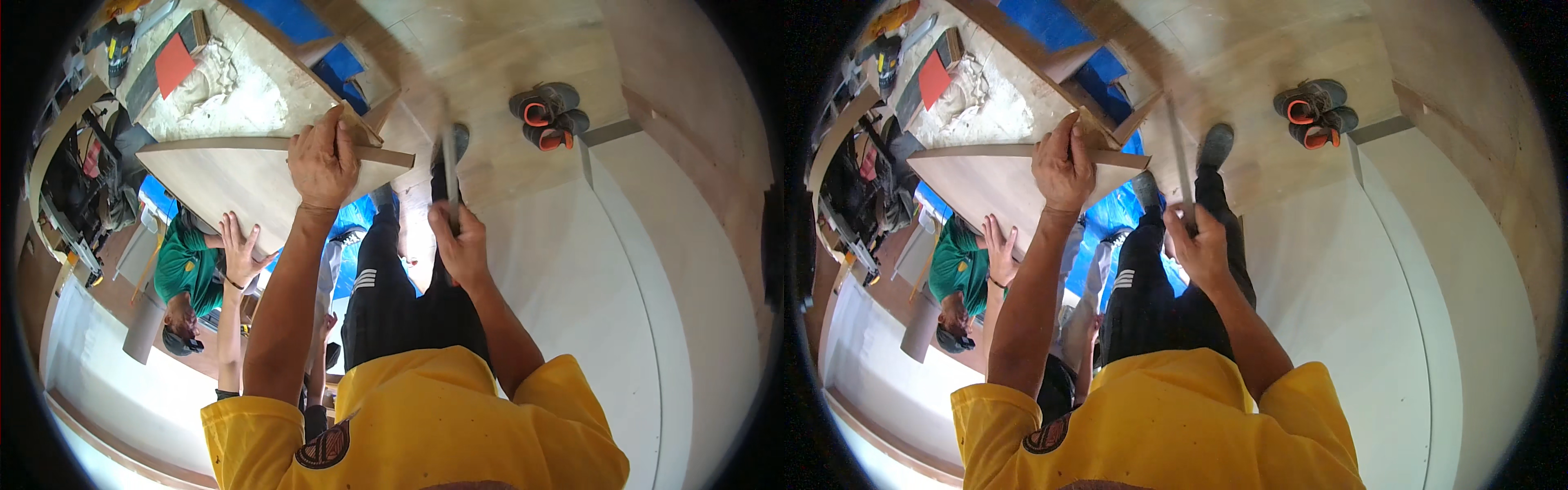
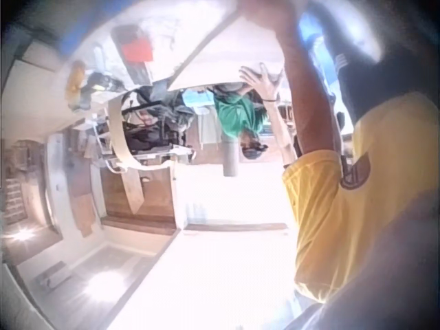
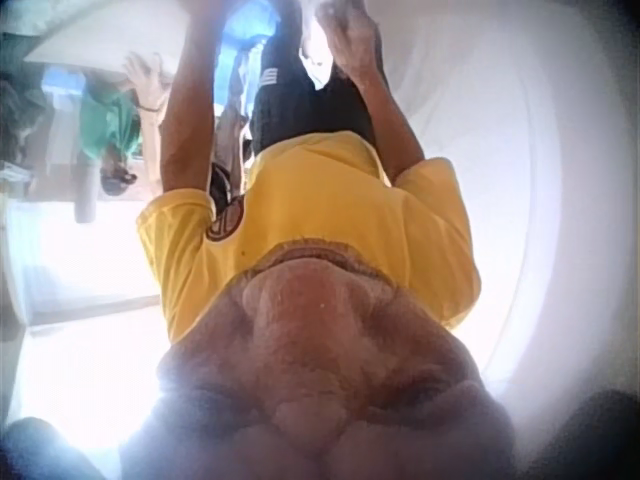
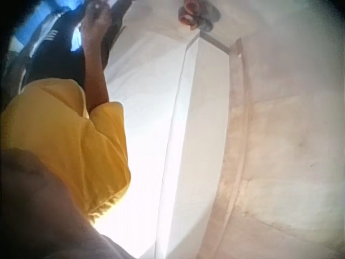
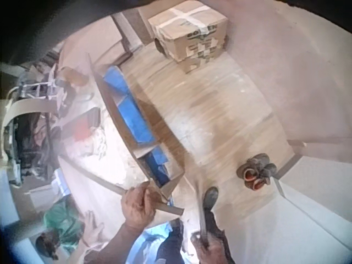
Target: The person holds a triangular piece of wood and uses a rasp to shave down the edges, while others assist in holding the material.
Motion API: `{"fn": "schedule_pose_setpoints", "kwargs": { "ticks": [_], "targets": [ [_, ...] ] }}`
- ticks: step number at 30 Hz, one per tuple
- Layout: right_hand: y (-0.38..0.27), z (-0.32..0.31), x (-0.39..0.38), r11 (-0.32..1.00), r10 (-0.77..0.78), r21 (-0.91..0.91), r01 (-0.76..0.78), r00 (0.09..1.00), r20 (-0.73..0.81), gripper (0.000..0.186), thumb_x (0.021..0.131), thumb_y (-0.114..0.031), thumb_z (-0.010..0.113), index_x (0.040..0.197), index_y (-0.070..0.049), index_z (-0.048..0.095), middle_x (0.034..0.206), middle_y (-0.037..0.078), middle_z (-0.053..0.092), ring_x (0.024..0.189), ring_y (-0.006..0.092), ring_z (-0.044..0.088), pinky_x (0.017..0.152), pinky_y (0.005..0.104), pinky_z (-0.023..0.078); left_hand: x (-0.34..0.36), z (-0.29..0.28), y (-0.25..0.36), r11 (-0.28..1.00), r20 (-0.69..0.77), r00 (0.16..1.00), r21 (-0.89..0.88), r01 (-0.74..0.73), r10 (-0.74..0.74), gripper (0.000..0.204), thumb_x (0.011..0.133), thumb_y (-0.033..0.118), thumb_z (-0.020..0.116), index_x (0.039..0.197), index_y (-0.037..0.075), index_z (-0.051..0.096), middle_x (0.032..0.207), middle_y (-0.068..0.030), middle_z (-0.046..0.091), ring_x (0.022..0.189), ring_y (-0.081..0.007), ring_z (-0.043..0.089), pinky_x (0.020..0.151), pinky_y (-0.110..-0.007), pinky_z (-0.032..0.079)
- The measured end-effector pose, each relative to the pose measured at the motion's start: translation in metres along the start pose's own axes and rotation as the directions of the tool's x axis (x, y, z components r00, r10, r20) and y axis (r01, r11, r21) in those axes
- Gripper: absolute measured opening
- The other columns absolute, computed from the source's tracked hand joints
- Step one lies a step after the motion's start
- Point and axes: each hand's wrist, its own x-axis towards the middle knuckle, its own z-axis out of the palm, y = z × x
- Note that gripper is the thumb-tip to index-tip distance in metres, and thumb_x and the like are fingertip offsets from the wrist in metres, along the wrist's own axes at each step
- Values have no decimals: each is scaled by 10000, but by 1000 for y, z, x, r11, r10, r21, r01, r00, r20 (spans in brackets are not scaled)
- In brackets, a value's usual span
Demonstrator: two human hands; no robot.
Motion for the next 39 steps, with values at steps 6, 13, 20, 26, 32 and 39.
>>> {"fn": "schedule_pose_setpoints", "kwargs": {
  "ticks": [6, 13, 20, 26, 32, 39],
  "targets": [
    [-25, 5, 61, 987, -162, 1, 163, 984, 75, 204, 938, -76, 693, 1136, -29, 703, 863, 91, 693, 746, 106, 611, 695, 264, 496, 2, -6, 0, 999, 53, 998, 2, 33, -33, 211, 968, 136, 586, 1129, 60, 700, 858, -104, 699, 752, -285, 635, 699, -404, 465],
    [-16, 1, 74, 997, -48, -61, 56, 991, 124, 129, 911, -76, 752, 1027, -32, 717, 865, 15, 694, 701, 63, 565, 639, 240, 460, 11, -4, -1, 998, 20, 1000, -62, 22, -21, 187, 908, 106, 636, 1079, 59, 693, 802, -81, 673, 706, -266, 613, 672, -386, 434],
    [-32, 6, 79, 960, 222, 145, -241, 966, 132, 200, 984, -165, 690, 1097, -1, 701, 892, 49, 721, 533, 31, 494, 466, 209, 391, 0, -7, -5, 998, -32, 999, -70, 1, -3, 194, 835, 104, 727, 1022, 69, 688, 749, -23, 629, 687, -203, 588, 655, -357, 435],
    [-29, 1, 78, 978, 205, 14, -210, 965, 163, 195, 984, -138, 682, 1135, -16, 696, 924, 52, 720, 509, 29, 474, 451, 212, 381, 3, -8, -5, 994, -39, 999, -110, -4, 0, 188, 821, 103, 736, 999, 71, 685, 733, -17, 613, 671, -199, 579, 632, -352, 417],
    [-22, 6, 71, 999, 11, -32, -7, 992, 129, 162, 913, -30, 739, 1073, -31, 714, 940, 15, 683, 659, 30, 543, 565, 214, 436, 4, -8, -5, 995, -45, 999, -100, -20, 16, 172, 822, 104, 734, 983, 72, 678, 728, -18, 609, 666, -202, 577, 631, -356, 423],
    [-9, 18, 61, 998, -69, -6, 69, 998, 3, 152, 890, -12, 752, 1036, -25, 715, 870, -1, 657, 723, 51, 561, 642, 226, 455, 1, -5, -7, 996, -45, 999, -84, -21, 18, 164, 834, 136, 724, 986, 90, 684, 742, -42, 636, 683, -230, 602, 640, -373, 437]
  ]
}}
